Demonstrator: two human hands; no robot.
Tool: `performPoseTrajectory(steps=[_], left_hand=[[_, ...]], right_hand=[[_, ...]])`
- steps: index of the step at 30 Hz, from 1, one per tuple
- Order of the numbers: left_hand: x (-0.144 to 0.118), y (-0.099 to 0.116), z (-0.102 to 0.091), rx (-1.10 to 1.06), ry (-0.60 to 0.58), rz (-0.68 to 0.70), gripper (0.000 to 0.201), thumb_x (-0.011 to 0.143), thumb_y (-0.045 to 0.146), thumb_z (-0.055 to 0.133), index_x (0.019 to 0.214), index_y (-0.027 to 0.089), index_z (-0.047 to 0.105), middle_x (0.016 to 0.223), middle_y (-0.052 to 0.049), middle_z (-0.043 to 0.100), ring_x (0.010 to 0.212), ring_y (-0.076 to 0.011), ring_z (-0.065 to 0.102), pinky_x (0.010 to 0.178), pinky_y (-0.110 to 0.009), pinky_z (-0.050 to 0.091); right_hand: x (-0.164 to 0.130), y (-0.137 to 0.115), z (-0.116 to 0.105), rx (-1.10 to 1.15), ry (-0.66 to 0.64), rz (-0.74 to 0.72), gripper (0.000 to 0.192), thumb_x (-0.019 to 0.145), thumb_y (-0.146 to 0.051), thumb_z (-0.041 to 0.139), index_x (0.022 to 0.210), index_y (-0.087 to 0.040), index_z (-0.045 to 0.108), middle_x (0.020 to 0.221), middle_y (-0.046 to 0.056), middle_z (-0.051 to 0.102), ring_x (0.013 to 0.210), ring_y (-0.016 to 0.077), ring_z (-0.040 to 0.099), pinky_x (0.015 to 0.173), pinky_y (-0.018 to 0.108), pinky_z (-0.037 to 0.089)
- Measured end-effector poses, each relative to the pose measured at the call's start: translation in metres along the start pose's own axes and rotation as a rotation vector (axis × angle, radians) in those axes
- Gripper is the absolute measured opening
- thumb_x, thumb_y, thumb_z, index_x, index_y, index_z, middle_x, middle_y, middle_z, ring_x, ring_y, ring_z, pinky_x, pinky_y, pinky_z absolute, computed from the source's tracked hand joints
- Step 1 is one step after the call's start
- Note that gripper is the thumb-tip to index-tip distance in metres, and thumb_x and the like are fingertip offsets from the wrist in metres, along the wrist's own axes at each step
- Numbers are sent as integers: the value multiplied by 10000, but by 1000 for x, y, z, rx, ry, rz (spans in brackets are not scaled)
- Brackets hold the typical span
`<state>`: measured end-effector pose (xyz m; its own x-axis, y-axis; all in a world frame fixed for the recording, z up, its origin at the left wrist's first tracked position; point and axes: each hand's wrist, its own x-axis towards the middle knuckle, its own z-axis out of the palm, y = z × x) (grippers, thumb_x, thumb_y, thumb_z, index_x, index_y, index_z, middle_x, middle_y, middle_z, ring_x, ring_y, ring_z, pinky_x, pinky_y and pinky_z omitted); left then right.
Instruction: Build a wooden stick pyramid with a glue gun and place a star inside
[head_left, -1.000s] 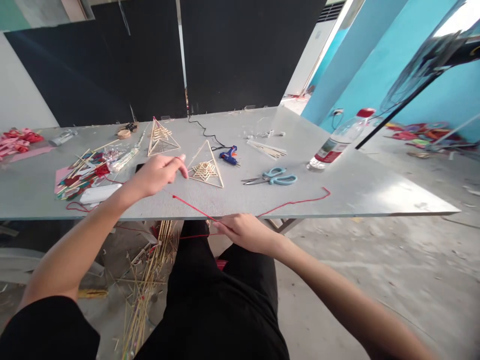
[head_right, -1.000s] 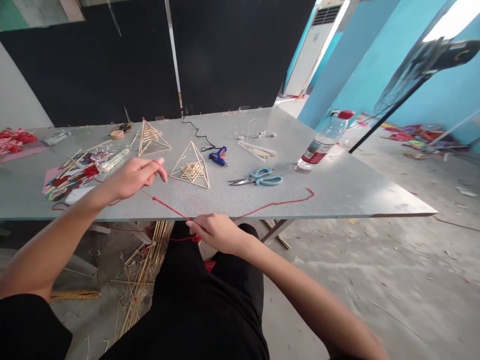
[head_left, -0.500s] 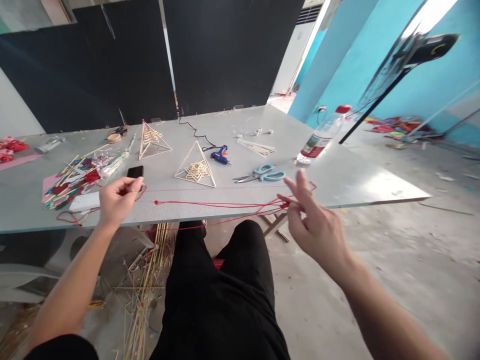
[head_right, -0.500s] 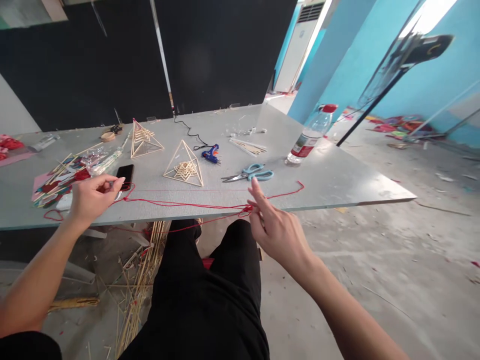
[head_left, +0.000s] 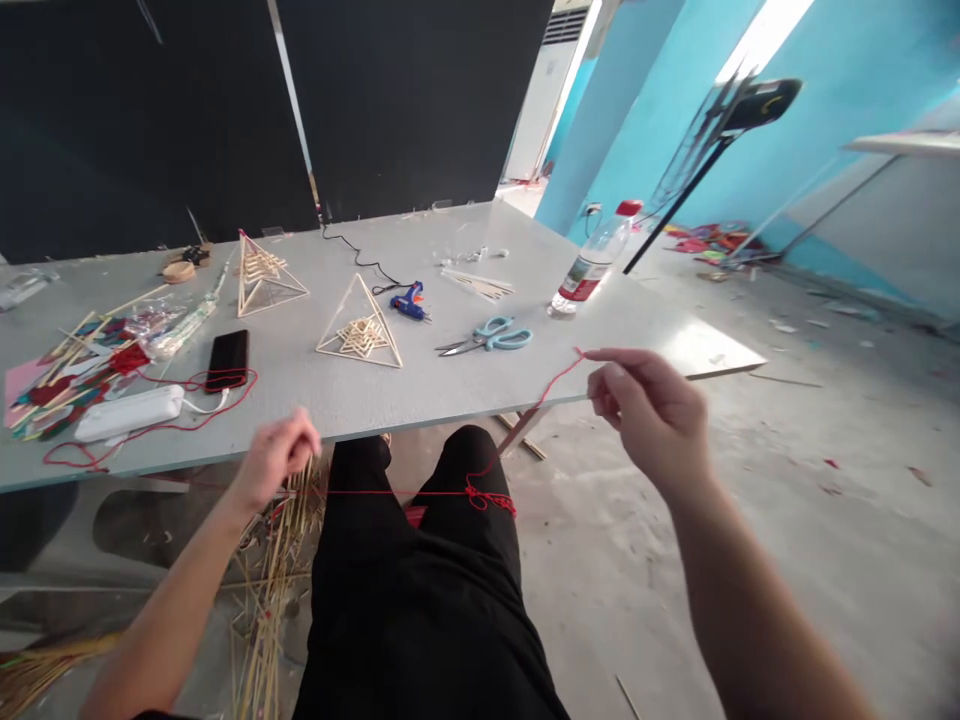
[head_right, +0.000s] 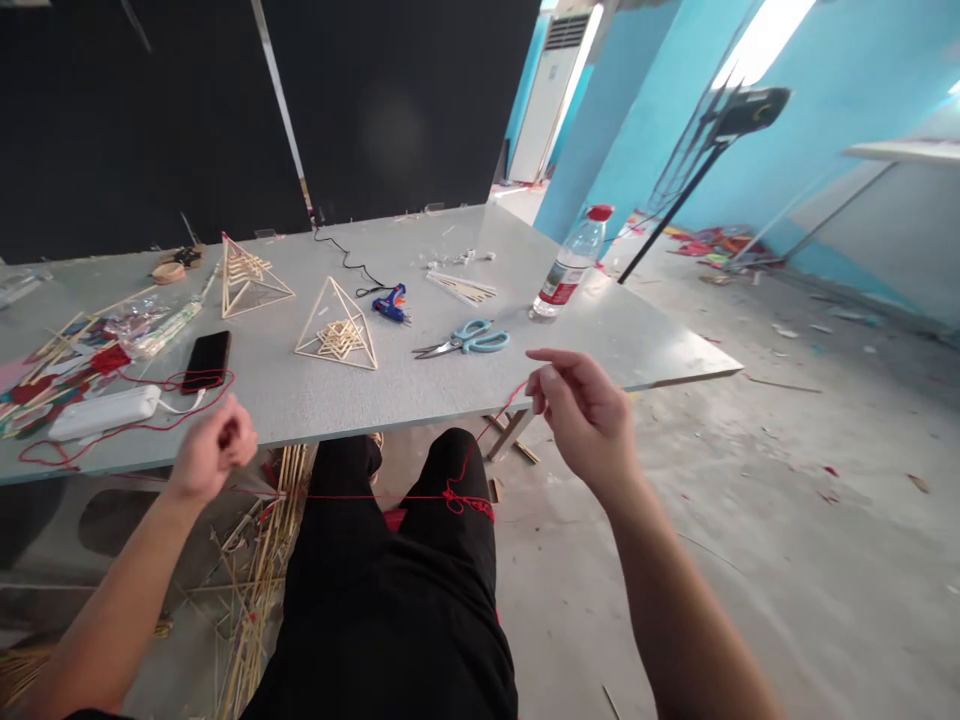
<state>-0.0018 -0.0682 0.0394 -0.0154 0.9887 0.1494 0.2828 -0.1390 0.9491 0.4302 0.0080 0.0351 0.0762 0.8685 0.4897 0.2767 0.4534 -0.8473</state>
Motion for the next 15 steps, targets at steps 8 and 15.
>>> performPoseTrajectory(steps=[8,15], left_hand=[[-18,-78,107,659,-421,-57,384,966,372,657,1269,136,679,1423,-204,627,1395,-364,524,1197,-549,396],[27,-137,191,736,-712,-178,326,1020,380,658,1245,144,660,1239,-105,683,1091,-231,687,965,-448,603]], right_hand=[[-71,104,-24,-295,-490,550,332,1002,-477,641,1135,-185,727,911,68,711,782,161,658,742,300,577],[-115,158,21,-218,-475,781,367,1025,-402,647,1320,-185,631,1339,108,637,1138,235,661,969,450,593]])
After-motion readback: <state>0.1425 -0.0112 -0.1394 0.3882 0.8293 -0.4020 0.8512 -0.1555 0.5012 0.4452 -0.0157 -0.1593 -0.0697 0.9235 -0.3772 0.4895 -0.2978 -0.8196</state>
